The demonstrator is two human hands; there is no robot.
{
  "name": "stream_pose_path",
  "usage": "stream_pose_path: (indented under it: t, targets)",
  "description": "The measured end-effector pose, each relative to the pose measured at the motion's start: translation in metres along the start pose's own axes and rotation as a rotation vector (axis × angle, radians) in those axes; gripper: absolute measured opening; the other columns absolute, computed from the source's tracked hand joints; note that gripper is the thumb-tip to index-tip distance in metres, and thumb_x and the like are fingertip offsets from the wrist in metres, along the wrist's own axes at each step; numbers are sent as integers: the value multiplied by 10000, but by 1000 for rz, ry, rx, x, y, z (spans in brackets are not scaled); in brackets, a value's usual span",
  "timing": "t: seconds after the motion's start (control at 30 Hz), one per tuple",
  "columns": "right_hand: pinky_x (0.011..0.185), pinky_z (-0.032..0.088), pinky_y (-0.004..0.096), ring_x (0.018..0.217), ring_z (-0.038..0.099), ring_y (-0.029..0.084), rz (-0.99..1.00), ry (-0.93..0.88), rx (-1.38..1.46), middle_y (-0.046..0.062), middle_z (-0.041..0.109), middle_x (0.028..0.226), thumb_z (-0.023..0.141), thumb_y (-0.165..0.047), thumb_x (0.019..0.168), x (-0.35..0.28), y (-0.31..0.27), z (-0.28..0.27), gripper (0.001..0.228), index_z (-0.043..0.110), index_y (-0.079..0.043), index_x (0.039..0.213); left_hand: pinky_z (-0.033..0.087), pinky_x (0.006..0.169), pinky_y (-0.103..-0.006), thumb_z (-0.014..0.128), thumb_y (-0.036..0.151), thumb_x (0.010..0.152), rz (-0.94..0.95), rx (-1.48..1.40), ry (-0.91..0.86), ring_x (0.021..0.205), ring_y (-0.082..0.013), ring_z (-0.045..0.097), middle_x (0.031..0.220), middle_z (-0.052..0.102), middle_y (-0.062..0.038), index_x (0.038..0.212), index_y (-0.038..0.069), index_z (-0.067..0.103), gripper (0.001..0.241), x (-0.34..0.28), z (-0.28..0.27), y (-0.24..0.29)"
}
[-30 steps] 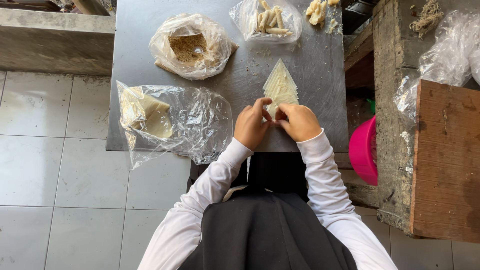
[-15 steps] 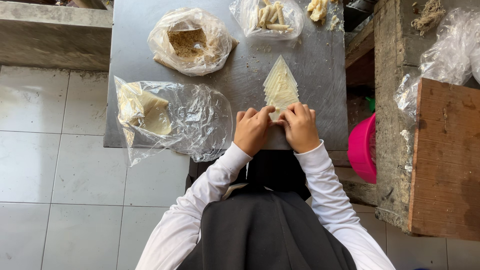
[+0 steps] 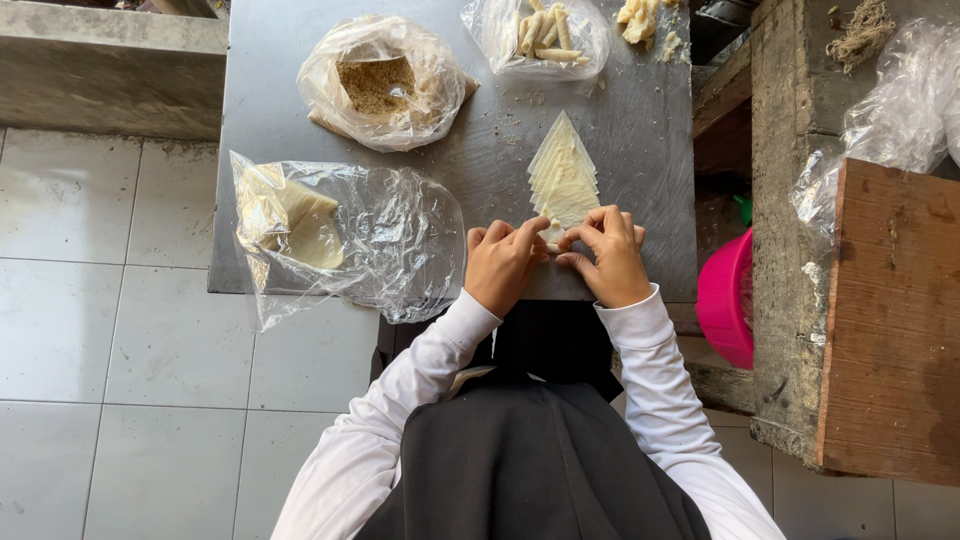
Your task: The person prepares dumplings by hand, taking triangular dough sheets from a stack and filling them with a mixture using a small stick before folding them into shapes.
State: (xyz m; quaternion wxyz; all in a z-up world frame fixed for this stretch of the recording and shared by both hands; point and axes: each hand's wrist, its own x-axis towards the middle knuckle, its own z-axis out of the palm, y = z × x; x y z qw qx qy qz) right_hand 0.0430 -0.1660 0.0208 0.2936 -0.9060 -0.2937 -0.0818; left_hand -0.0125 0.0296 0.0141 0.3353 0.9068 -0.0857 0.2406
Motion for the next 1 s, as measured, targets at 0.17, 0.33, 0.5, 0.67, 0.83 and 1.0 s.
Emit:
stream_pose_path:
  t: [0.17, 0.33, 0.5, 0.67, 0.83, 1.0]
  targets:
    - [934, 331, 420, 1064, 526, 225, -14, 100, -137, 3, 563, 1052, 840, -214, 859, -3, -4, 13, 135, 763, -150, 950, 378, 841, -358, 728, 176, 907, -83, 19, 4, 855, -156, 615, 871, 738, 82, 1216, 176, 627, 325, -1, 5, 10]
    - [906, 329, 429, 1043, 520, 239, 140, 97, -5, 23, 555, 1037, 861, -250, 802, 1, -9, 14, 167, 749, -142, 862, 352, 809, -379, 762, 189, 852, -253, -120, -4, 865, -166, 627, 861, 753, 76, 1181, 149, 618, 361, 5, 0, 9]
    - [942, 336, 424, 1077, 517, 233, 69, 96, -4, 9, 548, 1062, 840, -220, 849, 5, -7, 14, 129, 760, -167, 934, 378, 852, -344, 720, 150, 904, -145, -61, 23, 902, -134, 626, 935, 751, 110, 1225, 198, 623, 339, 4, 4, 5]
    - [943, 339, 423, 1065, 512, 236, -18, 101, -54, 9, 552, 1056, 841, -208, 824, 1, -3, 9, 136, 769, -188, 937, 364, 842, -356, 746, 181, 874, -48, 61, 37, 872, -142, 605, 872, 728, 100, 1201, 193, 636, 345, 2, 5, 4]
    - [974, 344, 433, 1075, 520, 223, 52, 145, -99, -4, 553, 1041, 844, -243, 877, -7, -9, 20, 115, 766, -185, 938, 355, 850, -365, 732, 182, 896, -128, 6, 36, 874, -134, 607, 858, 720, 126, 1195, 202, 636, 315, -4, 7, 7]
    - [948, 334, 478, 1096, 502, 276, 208, 139, -46, 50, 539, 1071, 838, -274, 826, -10, -20, 25, 191, 703, -155, 891, 339, 866, -419, 737, 220, 871, -307, -52, 10, 989, -201, 592, 900, 695, 65, 1346, 177, 534, 519, -10, 15, 9]
